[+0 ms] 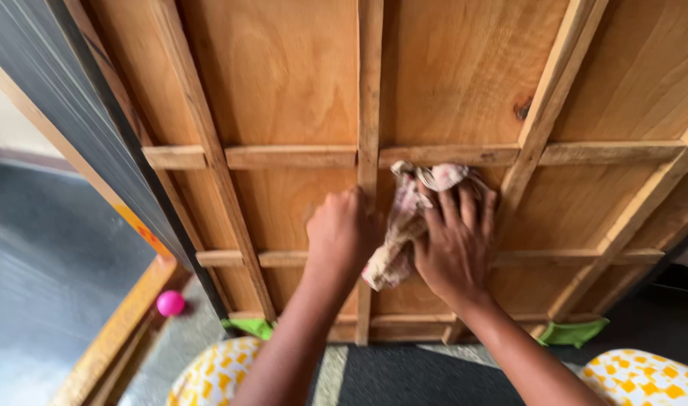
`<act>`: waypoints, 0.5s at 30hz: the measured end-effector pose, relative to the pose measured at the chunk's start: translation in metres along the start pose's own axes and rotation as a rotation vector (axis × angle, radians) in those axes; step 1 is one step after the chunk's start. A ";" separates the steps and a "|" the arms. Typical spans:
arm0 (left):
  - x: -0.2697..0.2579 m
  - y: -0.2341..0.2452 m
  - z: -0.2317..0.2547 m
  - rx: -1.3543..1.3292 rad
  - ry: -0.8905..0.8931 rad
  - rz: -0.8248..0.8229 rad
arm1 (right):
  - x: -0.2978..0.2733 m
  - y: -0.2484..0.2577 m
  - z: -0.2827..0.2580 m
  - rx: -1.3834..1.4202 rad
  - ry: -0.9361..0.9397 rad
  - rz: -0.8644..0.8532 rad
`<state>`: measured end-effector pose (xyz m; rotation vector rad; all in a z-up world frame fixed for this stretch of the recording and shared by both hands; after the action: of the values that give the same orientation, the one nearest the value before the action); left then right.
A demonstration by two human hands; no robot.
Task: The person sits on the floor and wipes the back of a wooden furniture piece with a cloth. They systematically clean the wooden panels and frame, moving the cloth across the surface to remove dust.
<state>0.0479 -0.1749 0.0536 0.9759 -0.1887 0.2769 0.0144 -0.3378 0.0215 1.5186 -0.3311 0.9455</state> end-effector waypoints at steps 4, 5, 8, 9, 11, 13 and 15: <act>-0.003 -0.011 -0.005 0.090 -0.020 -0.015 | -0.015 0.008 0.015 0.056 -0.155 0.137; -0.004 -0.021 -0.007 0.158 -0.014 -0.086 | -0.020 0.007 0.018 0.078 -0.215 0.153; 0.003 -0.050 -0.020 0.326 0.052 -0.261 | -0.016 -0.009 0.024 0.080 -0.247 0.184; 0.004 -0.061 -0.027 0.359 0.084 -0.313 | -0.021 -0.014 0.024 0.070 -0.245 0.177; -0.002 -0.083 -0.038 0.417 0.113 -0.386 | -0.038 -0.024 0.022 0.109 -0.263 0.226; -0.001 -0.095 -0.042 0.469 0.104 -0.391 | -0.056 -0.036 0.025 0.072 -0.266 0.231; 0.001 -0.098 -0.044 0.489 0.110 -0.397 | -0.076 -0.051 0.024 -0.035 -0.269 0.203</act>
<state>0.0815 -0.1904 -0.0474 1.4509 0.1847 0.0068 0.0110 -0.3740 -0.0663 1.6031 -0.7025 0.8872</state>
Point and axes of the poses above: each hand's wrist, its own x-axis towards the middle knuckle, its own y-axis out of the back of the hand, z = x × y, the point moved 7 cm from there along x, towards the middle knuckle, and after that the axes turned 11 degrees about y, right-handed, at the moved point
